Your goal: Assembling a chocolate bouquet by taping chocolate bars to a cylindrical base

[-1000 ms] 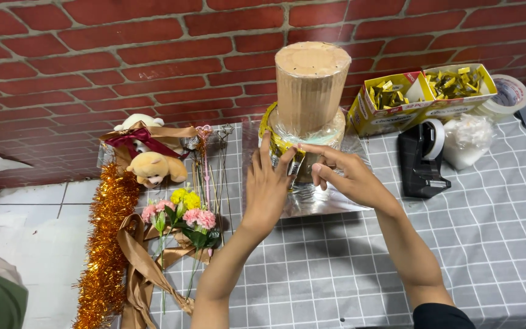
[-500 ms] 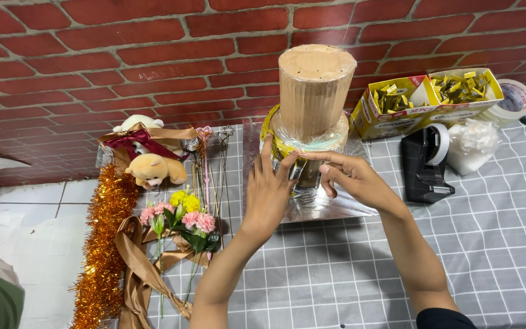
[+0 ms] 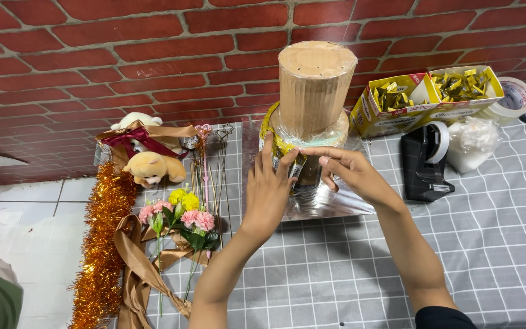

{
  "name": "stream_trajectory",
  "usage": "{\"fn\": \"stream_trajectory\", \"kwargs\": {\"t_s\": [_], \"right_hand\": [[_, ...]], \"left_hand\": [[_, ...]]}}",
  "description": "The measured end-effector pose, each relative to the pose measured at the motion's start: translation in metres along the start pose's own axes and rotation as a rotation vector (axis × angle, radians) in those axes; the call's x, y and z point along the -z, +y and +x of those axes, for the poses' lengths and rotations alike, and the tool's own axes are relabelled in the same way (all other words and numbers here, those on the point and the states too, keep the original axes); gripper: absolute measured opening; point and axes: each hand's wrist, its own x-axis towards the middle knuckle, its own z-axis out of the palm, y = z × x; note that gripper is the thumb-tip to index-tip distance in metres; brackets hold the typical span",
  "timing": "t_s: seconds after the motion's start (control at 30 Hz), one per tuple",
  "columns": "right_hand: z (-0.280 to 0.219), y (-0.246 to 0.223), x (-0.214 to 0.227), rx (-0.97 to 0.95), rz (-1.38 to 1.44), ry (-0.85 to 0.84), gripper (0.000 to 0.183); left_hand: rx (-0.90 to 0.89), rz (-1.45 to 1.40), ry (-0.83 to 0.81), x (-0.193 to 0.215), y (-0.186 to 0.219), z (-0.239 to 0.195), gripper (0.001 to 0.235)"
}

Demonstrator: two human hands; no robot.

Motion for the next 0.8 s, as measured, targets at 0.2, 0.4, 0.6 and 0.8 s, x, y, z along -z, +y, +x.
{"fn": "stream_trajectory", "kwargs": {"t_s": [0.2,0.4,0.6,0.8], "right_hand": [[0.0,0.014,0.001,-0.006,-0.05,0.053,0.038],[0.0,0.004,-0.011,0.03,-0.255,0.155,0.034],[-0.002,-0.032,-0.032,0.137,-0.617,0.306,0.035],[-0.004,0.02,-0.018,0.357,-1.139,0.479,0.037]], "left_hand": [[0.008,0.012,-0.003,-0.004,0.0,-0.001,0.069],[0.005,-0.002,0.003,0.003,0.003,0.0,0.074],[-0.015,0.026,0.026,-0.004,0.001,-0.001,0.077],[-0.01,0.025,0.022,-0.004,0.0,-0.001,0.076]]}}
